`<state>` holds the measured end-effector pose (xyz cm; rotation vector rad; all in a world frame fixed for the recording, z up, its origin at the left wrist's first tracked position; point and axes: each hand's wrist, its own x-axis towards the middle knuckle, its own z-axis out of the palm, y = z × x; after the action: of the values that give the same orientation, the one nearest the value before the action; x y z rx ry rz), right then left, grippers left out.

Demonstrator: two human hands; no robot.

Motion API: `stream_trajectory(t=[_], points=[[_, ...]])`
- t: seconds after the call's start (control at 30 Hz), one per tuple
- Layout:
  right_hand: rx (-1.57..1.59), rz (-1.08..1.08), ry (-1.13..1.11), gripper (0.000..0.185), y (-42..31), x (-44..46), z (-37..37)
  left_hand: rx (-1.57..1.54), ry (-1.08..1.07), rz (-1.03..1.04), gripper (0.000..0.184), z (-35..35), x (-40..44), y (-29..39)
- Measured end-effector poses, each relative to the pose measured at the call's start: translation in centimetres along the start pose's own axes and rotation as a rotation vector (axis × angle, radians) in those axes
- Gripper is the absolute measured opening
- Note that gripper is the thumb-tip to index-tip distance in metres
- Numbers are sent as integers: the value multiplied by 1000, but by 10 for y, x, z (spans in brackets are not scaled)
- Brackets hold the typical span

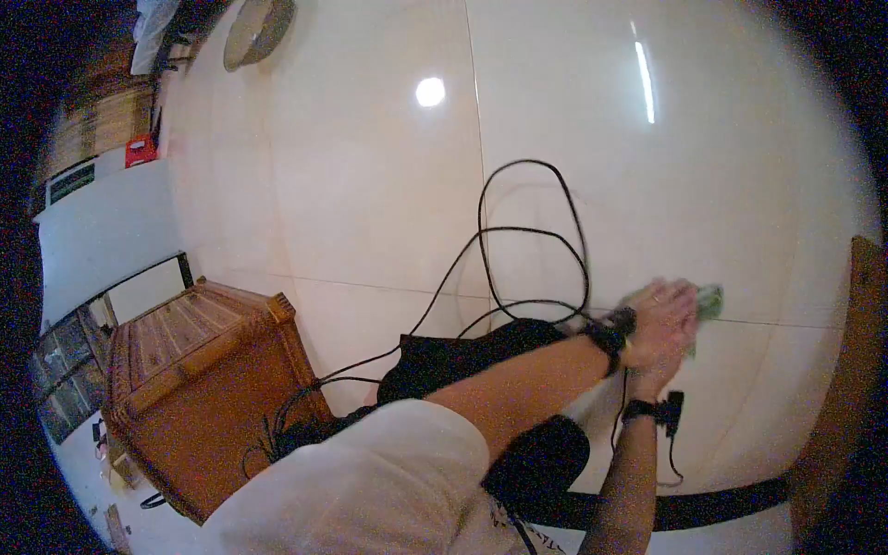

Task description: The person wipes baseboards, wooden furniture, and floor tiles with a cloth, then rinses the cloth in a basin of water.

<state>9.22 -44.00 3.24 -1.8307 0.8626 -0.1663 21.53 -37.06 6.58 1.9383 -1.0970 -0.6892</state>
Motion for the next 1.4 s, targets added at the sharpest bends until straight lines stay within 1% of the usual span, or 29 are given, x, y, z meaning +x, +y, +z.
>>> stream_trajectory(t=[0.03,0.07,0.1,0.13,0.17,0.2,0.23,0.27,0.3,0.33,0.37,0.4,0.47,0.53,0.67,0.77,0.87,0.9,1.0,1.13,1.17,1.27,1.4], points=[[-231,-34,-36,59,16,-2,10,50,110,45,66,3,-9,-14],[-462,-75,-64,58,33,-4,21,74,89,-60,67,11,-10,-30],[108,152,-45,56,-4,-5,38,84,57,-161,67,18,-4,-37],[680,352,98,54,-44,-6,56,228,37,107,64,-48,-16,-39],[297,164,-84,50,-61,-2,55,64,-43,69,58,-90,-20,-38],[-202,-90,-180,46,-79,2,54,52,-187,25,57,-115,-21,-47],[-547,-347,-175,45,-97,6,54,168,-253,34,60,-127,-30,-62],[-678,-352,-246,55,-105,8,50,305,-71,166,63,-115,-52,-93],[-581,-339,-215,68,-99,9,51,278,-76,84,65,-131,-57,-93],[-575,-334,-183,72,-86,6,54,324,-18,102,66,-138,-60,-88],[-564,-330,-152,77,-77,6,58,362,-30,79,64,-136,-60,-87],[-628,-341,-130,76,-86,7,49,341,-42,90,64,-140,-53,-74],[-719,-378,-94,76,-91,6,55,337,-71,97,63,-147,-52,-71],[-741,-388,-117,73,-93,11,51,387,-49,115,62,-147,-49,-73],[-710,-364,-140,73,-88,5,53,448,-99,98,61,-143,-54,-74],[-731,-306,-179,71,-88,4,55,442,-104,96,60,-137,-57,-81],[-763,-306,-198,72,-80,1,58,376,-75,97,60,-135,-60,-85],[-768,-310,-200,71,-79,0,59,390,-122,70,60,-136,-60,-84],[-789,-323,-187,69,-74,-2,60,381,-59,106,61,-131,-61,-89],[-770,-367,-186,66,-72,-1,58,369,-102,89,62,-134,-60,-88],[-801,-338,-212,65,-74,-2,57,357,-96,90,62,-134,-60,-87],[-805,-402,-146,64,-65,-3,60,353,-88,90,63,-137,-59,-86],[-817,-392,-139,63,-68,-1,61,394,-122,85,63,-139,-55,-86]])
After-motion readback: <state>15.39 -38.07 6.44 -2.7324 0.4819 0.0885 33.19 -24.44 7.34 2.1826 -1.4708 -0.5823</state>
